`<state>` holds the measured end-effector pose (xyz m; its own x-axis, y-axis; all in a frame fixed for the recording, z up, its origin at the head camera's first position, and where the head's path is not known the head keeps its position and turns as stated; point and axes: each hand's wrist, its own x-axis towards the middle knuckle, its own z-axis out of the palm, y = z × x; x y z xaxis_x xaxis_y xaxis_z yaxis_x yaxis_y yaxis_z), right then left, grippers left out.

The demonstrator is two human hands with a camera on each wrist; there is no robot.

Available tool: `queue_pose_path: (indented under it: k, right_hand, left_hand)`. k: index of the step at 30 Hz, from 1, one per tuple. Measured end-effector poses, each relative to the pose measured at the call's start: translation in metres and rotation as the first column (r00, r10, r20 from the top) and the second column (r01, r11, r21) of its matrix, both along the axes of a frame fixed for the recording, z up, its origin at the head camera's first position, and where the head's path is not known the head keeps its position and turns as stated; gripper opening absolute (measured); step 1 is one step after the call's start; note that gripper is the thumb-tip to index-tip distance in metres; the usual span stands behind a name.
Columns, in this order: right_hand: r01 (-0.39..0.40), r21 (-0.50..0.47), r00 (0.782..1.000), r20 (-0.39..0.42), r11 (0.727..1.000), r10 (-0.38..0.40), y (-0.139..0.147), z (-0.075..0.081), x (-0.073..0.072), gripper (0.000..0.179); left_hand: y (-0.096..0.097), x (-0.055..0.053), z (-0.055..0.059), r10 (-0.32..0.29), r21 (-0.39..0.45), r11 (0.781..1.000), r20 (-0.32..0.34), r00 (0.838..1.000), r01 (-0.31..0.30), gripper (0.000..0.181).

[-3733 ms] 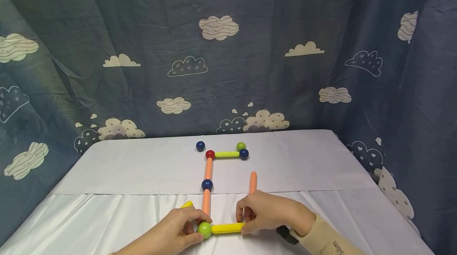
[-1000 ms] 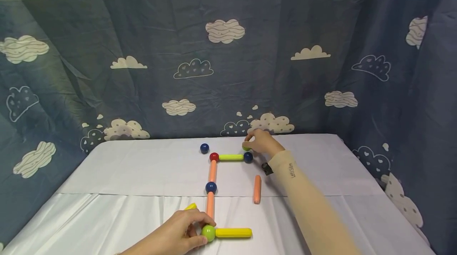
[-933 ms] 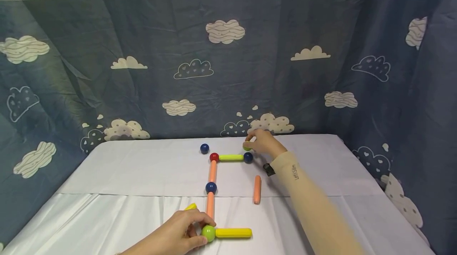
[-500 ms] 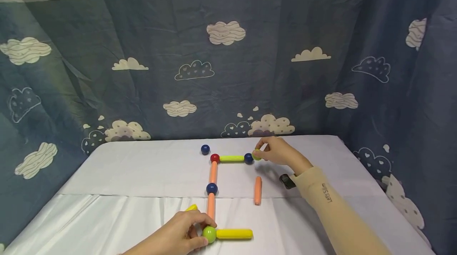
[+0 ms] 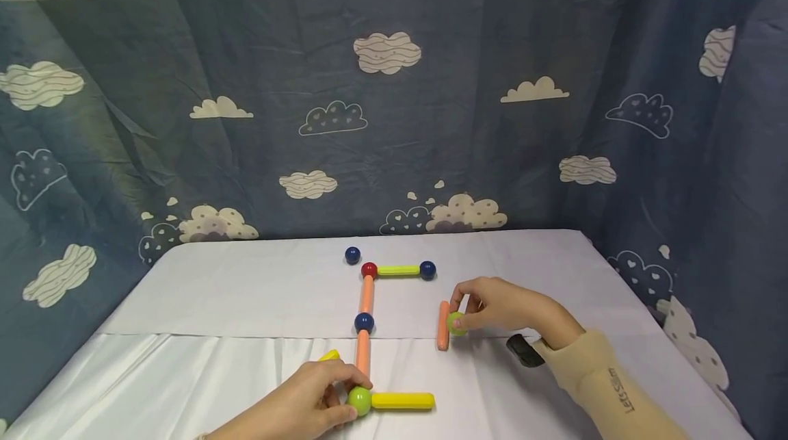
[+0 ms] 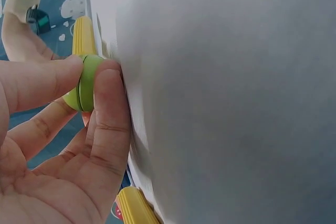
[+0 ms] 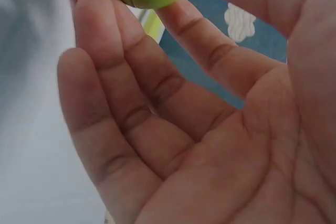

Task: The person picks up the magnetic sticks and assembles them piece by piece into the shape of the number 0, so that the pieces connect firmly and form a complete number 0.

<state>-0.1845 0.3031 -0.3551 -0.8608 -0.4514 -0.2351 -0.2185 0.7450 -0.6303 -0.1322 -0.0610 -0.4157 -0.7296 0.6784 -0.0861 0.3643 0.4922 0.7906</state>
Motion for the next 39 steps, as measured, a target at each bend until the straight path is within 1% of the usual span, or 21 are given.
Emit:
queue_pose_path:
  k: [3, 5, 9, 12, 16, 19, 23, 30, 39]
  right_hand:
    - [-0.017, -0.038, 0.999, 0.041, 0.999, 0.019, -0.002, -0.006, 0.013, 0.02]
    - [-0.019, -0.069, 0.997, 0.079, 0.997, 0.024, -0.003, -0.012, 0.021, 0.02]
    - [-0.038, -0.12, 0.991, 0.124, 0.992, 0.053, -0.006, -0.024, 0.036, 0.019]
    - [-0.048, -0.146, 0.988, 0.141, 0.988, 0.069, -0.007, -0.03, 0.045, 0.018]
    - [-0.055, -0.158, 0.986, 0.145, 0.986, 0.078, -0.01, -0.033, 0.054, 0.017]
    - [-0.055, -0.156, 0.985, 0.151, 0.986, 0.079, -0.012, -0.034, 0.058, 0.017]
    - [-0.06, -0.157, 0.985, 0.152, 0.986, 0.084, -0.015, -0.034, 0.062, 0.017]
    - [-0.039, -0.152, 0.986, 0.157, 0.988, 0.063, -0.018, -0.038, 0.065, 0.019]
    - [-0.036, -0.146, 0.987, 0.151, 0.989, 0.059, -0.024, -0.036, 0.067, 0.019]
  left_hand:
    - [0.0, 0.0, 0.0, -0.005, 0.0, 1.0, -0.009, 1.0, 0.005, 0.028]
    - [0.0, 0.0, 0.001, -0.002, -0.002, 1.0, 0.002, 1.0, 0.002, 0.027]
    - [0.0, 0.001, 0.001, 0.012, -0.012, 1.0, 0.032, 0.999, -0.012, 0.027]
    - [0.0, 0.003, 0.0, 0.019, -0.017, 1.0, 0.046, 0.999, -0.018, 0.027]
    - [0.001, 0.003, 0.0, 0.033, -0.028, 0.999, 0.069, 0.997, -0.031, 0.028]
    - [0.002, 0.003, 0.0, 0.046, -0.035, 0.998, 0.08, 0.996, -0.043, 0.029]
    - [0.001, 0.003, -0.001, 0.036, -0.018, 0.999, 0.066, 0.997, -0.035, 0.029]
    - [0.0, 0.002, 0.0, 0.019, 0.0, 1.0, 0.053, 0.998, -0.019, 0.028]
    - [-0.001, 0.001, 0.002, 0.008, 0.002, 1.0, 0.032, 0.999, -0.009, 0.027]
